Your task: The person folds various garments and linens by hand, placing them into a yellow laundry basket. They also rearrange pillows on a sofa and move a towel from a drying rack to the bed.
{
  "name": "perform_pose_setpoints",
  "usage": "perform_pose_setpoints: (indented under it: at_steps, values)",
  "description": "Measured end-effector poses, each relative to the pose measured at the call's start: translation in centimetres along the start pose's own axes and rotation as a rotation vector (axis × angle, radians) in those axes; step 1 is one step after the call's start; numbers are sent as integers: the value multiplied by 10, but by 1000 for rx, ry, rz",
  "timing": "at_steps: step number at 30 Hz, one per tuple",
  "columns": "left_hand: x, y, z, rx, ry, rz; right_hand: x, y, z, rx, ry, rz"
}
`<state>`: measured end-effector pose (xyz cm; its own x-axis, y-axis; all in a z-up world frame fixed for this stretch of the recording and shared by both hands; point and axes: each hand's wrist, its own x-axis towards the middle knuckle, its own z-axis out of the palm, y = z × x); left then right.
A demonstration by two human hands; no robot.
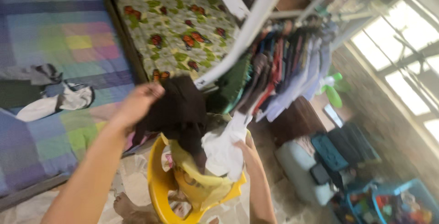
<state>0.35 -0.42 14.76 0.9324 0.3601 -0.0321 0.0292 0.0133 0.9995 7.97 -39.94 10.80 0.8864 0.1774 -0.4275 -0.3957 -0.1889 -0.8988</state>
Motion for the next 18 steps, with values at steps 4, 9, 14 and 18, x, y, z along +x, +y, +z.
perform_pose_setpoints:
  at_steps: [4,9,14,18]
  values:
    - [-35,55,-71,-786,332,-2,5,-17,35,-17,-196,-66]
    - [-93,80,-182,-889,429,594,11,-64,97,57,-146,-82]
    - [-124,58,-327,-607,564,723,-1,-108,175,318,-407,-66]
    - [-114,49,-461,-439,830,553,19,-147,309,196,-499,-28]
